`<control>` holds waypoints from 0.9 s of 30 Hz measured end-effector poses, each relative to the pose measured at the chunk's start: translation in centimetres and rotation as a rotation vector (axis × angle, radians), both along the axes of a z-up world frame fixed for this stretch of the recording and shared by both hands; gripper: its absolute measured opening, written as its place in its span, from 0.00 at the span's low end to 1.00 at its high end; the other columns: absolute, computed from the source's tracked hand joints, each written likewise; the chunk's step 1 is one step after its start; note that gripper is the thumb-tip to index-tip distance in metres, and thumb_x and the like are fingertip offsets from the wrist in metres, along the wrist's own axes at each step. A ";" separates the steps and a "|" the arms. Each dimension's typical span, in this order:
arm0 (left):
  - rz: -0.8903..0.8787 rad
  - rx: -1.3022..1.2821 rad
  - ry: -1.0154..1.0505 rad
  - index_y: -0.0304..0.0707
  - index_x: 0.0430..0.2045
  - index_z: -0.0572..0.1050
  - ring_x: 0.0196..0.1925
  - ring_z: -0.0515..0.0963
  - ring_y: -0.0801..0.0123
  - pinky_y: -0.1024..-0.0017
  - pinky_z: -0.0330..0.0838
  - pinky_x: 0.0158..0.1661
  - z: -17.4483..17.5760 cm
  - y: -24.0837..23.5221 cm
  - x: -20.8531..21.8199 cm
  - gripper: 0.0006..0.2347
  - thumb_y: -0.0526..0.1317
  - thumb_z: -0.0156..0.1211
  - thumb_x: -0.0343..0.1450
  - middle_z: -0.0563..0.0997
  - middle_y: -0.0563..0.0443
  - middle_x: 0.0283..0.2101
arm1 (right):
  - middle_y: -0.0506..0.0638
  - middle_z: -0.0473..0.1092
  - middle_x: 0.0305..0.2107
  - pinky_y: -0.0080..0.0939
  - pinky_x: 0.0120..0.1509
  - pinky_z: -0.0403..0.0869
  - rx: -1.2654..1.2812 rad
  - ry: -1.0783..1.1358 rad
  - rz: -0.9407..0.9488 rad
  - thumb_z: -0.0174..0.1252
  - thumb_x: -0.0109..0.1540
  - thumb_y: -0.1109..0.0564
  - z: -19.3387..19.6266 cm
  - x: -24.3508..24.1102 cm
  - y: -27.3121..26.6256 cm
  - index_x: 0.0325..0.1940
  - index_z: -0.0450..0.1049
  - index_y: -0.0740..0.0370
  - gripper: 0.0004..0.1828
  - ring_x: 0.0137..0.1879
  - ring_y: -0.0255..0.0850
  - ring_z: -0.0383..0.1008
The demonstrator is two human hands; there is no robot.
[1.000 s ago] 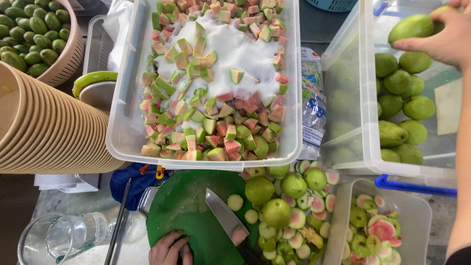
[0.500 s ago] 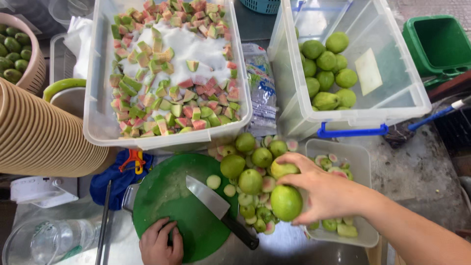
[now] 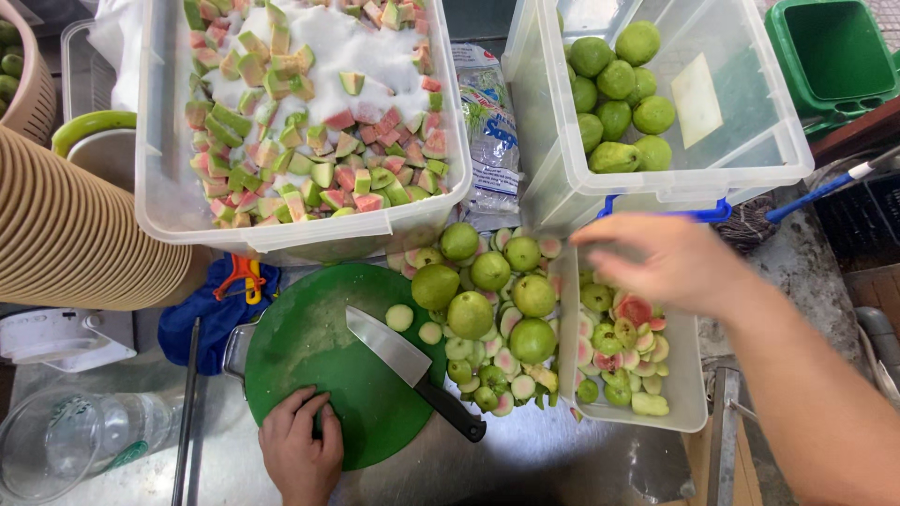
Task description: The person cuts green guavas on a green cutting board using a knife. They slice the fruit into pieces and place them into a large plastic container that already contains chopped fruit and sugar. The person handles multiple guavas, peeling and dicing them throughout the clip.
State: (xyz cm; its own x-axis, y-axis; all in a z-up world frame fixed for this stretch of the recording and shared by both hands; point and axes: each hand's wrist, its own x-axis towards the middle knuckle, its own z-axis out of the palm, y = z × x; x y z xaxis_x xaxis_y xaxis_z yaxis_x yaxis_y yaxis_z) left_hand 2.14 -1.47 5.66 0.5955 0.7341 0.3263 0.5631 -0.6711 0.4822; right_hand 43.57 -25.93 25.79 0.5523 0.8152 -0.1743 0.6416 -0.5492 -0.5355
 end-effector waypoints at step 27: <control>-0.098 0.080 -0.014 0.47 0.22 0.82 0.42 0.84 0.57 0.59 0.78 0.51 -10.8 3.2 -5.3 0.06 0.38 0.64 0.55 0.83 0.52 0.36 | 0.70 0.57 0.69 0.64 0.73 0.63 -0.479 -0.166 -0.470 0.57 0.59 0.27 -16.4 31.5 7.5 0.80 0.51 0.58 0.54 0.72 0.67 0.62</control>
State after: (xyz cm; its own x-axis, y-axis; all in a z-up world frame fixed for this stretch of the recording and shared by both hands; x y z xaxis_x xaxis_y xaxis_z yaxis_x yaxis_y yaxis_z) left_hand -3.20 1.69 -5.14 0.6584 0.6436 0.3902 0.4862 -0.7595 0.4322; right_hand 75.09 -18.40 9.36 0.8789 0.3369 -0.3376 0.3299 -0.9406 -0.0797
